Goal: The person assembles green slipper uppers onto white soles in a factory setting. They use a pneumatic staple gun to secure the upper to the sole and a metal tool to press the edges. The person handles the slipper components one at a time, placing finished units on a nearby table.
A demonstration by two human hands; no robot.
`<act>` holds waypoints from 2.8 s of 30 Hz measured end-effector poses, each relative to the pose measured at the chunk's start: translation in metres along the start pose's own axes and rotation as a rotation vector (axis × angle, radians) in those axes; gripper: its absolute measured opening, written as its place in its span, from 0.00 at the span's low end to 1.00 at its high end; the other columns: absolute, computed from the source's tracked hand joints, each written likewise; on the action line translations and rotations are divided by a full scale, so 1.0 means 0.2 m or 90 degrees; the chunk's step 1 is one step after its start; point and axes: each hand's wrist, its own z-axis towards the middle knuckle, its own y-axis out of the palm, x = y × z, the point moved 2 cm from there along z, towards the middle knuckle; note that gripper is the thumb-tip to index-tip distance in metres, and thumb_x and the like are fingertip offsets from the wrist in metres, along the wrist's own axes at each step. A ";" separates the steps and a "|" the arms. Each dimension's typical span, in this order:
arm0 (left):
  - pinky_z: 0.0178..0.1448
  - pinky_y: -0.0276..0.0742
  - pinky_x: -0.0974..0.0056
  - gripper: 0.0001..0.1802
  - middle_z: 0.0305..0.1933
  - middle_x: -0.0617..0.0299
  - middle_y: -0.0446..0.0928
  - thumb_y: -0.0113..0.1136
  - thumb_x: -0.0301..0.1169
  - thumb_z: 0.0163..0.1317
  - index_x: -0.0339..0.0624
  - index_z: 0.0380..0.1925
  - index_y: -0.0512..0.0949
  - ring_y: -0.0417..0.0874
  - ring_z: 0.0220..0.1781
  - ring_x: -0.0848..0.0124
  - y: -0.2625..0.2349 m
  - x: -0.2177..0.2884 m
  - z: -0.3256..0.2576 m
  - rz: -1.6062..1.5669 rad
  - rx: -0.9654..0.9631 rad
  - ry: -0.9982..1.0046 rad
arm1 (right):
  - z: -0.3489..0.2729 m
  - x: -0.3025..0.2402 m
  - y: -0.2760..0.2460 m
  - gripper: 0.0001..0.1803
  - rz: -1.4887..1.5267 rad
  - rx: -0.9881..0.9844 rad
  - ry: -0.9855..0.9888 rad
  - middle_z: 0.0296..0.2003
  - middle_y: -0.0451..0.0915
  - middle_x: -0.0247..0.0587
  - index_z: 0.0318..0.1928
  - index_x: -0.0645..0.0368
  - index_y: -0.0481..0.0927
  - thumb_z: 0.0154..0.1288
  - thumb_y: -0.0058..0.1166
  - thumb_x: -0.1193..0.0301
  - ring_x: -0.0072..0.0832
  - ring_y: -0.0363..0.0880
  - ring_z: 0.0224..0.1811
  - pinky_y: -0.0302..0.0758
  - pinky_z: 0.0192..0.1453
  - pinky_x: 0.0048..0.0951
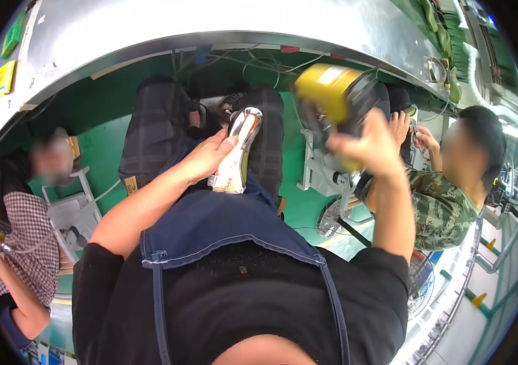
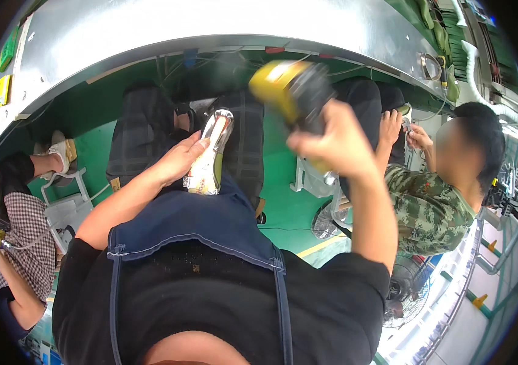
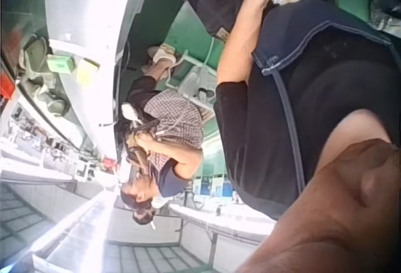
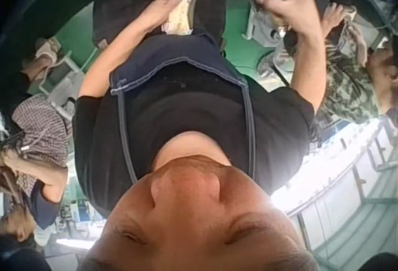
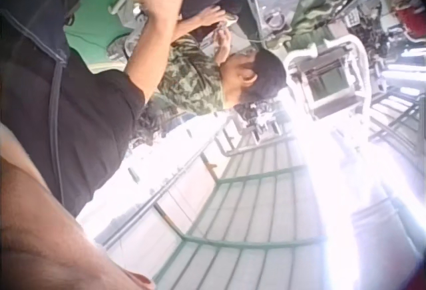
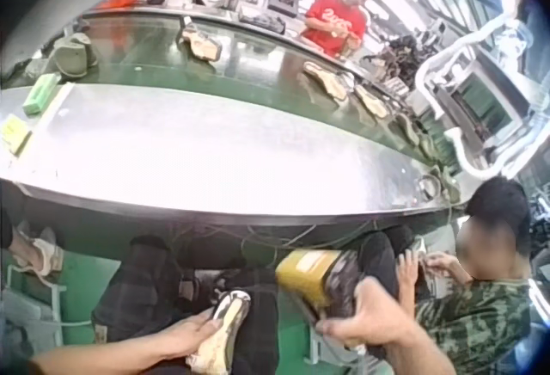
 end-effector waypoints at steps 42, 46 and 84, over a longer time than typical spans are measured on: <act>0.75 0.69 0.59 0.49 0.74 0.47 0.71 0.67 0.41 0.71 0.37 0.82 0.49 0.73 0.74 0.61 -0.15 -0.11 -0.13 0.052 -0.104 -0.001 | -0.03 -0.23 0.44 0.23 -0.160 -0.096 0.063 0.32 0.82 0.36 0.48 0.69 0.80 0.52 0.69 0.71 0.20 0.78 0.33 0.78 0.38 0.28; 0.74 0.70 0.60 0.51 0.72 0.50 0.72 0.72 0.38 0.67 0.36 0.81 0.51 0.74 0.71 0.65 -0.16 -0.09 -0.12 -0.019 -0.124 -0.011 | 0.14 -0.38 0.19 0.25 -0.221 0.165 -0.045 0.37 0.86 0.41 0.53 0.67 0.80 0.56 0.71 0.69 0.25 0.82 0.38 0.80 0.46 0.28; 0.74 0.75 0.54 0.67 0.74 0.52 0.66 0.88 0.29 0.43 0.46 0.79 0.52 0.75 0.72 0.60 0.04 0.56 0.01 0.218 0.097 0.508 | -0.04 0.09 0.47 0.20 0.112 0.195 -0.533 0.44 0.86 0.43 0.47 0.62 0.85 0.54 0.78 0.76 0.38 0.86 0.48 0.83 0.52 0.35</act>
